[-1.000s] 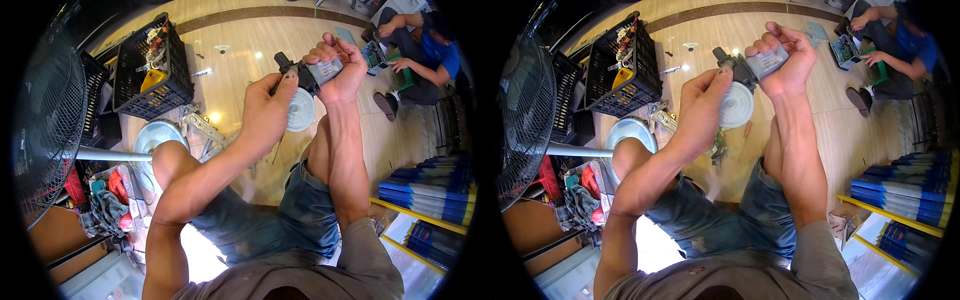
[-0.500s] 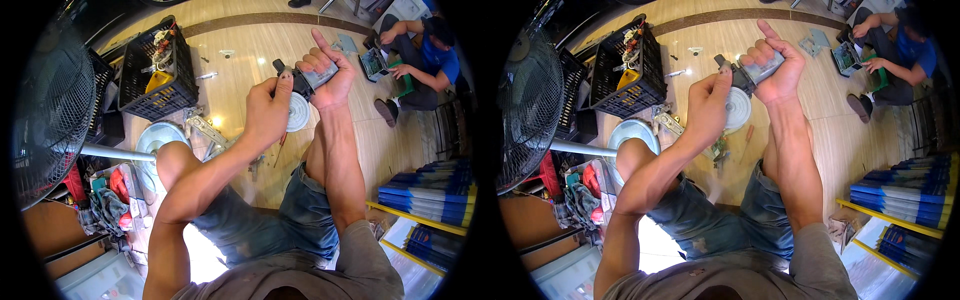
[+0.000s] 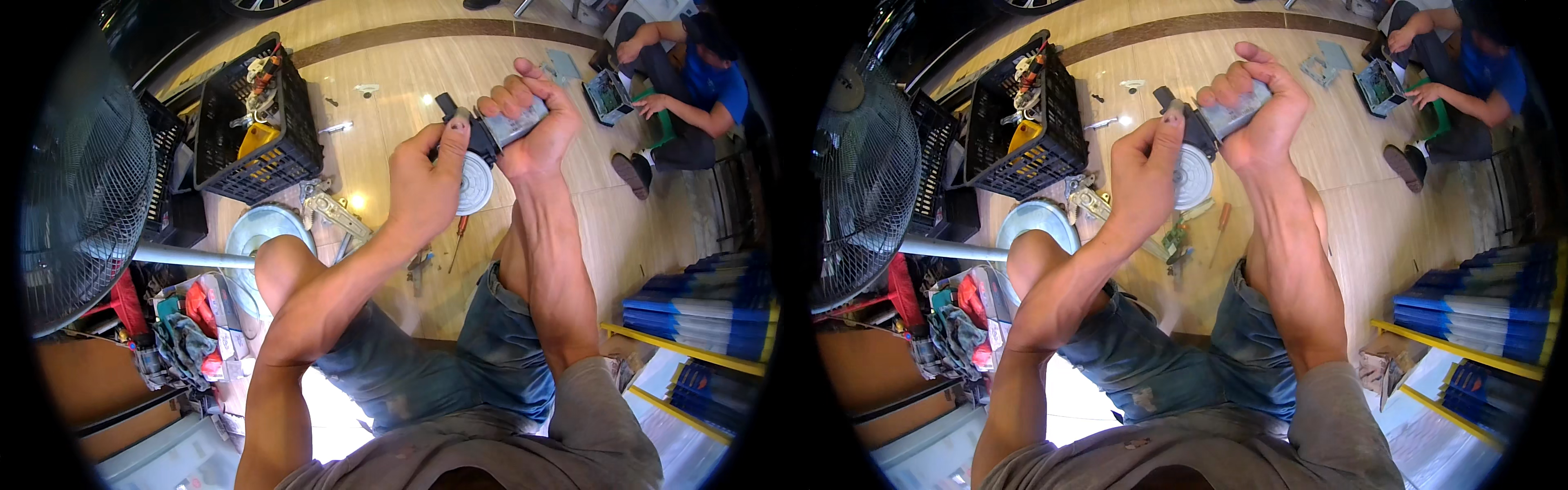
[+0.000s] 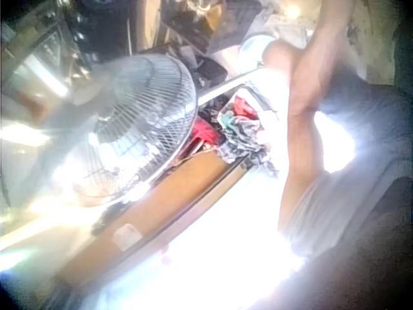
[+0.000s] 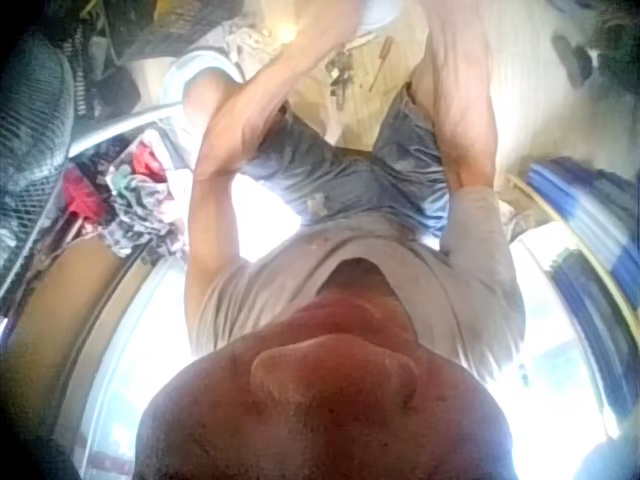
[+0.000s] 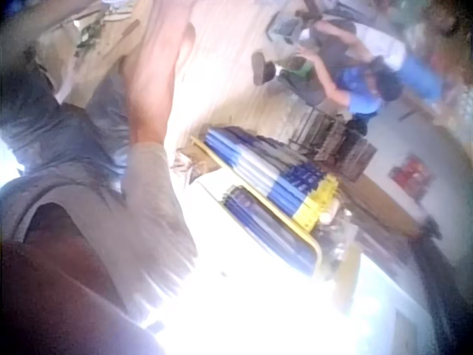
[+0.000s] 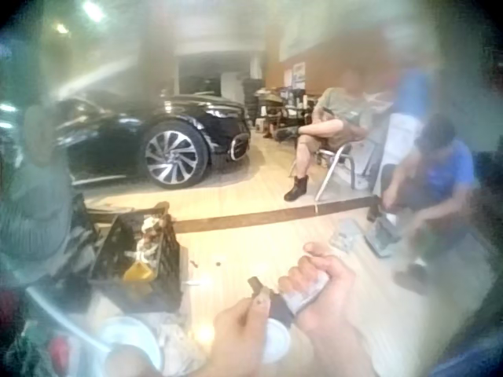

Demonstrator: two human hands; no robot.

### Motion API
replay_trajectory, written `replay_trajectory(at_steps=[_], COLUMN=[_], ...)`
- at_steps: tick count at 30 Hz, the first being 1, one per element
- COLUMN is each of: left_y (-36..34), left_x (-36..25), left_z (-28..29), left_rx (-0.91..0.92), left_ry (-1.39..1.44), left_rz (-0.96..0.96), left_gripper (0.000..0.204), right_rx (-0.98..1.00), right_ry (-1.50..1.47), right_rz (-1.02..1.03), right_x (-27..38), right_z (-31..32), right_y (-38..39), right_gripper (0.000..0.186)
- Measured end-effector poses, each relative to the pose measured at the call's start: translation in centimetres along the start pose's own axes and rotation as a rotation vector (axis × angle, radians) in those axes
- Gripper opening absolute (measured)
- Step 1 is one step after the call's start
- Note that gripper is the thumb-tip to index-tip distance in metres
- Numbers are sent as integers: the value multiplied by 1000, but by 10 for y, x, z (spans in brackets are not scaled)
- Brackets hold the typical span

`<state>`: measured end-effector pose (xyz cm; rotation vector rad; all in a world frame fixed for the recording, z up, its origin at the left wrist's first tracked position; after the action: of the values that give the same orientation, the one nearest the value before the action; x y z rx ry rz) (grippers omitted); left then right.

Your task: The person assembles a small electric motor assembly by hand, inserting a metal rotor into a black plastic housing and pressing the motor cover and components together.

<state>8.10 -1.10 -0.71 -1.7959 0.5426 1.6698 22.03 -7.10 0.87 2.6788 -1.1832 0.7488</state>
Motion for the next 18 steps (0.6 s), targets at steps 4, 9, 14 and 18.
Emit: replay_trajectory(at_steps=[4, 9, 14, 18], left_y=[-2, -7, -12, -16], left_x=[16, 20, 19, 23], left_z=[0, 3, -4, -6], left_rx=[6, -28, 21, 40], left_ry=[149, 81, 67, 97], left_rz=[100, 43, 116, 187], left_gripper=[45, 46, 44, 52], right_rx=[-150, -128, -148, -174], right_ry=[159, 133, 54, 126], right_rz=[-56, -64, -69, 12], right_x=[-7, -8, -5, -4], right_z=[0, 2, 8, 7], right_y=[2, 1, -2, 0], right_gripper=[24, 22, 20, 19])
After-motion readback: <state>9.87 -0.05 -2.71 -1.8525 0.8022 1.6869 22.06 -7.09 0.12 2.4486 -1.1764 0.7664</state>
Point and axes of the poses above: each hand's wrist, its own y-axis away from the middle knuckle, its own z-axis out of the back of the hand, x = y × z, the point moved 8 cm from there along -y, towards the middle knuckle
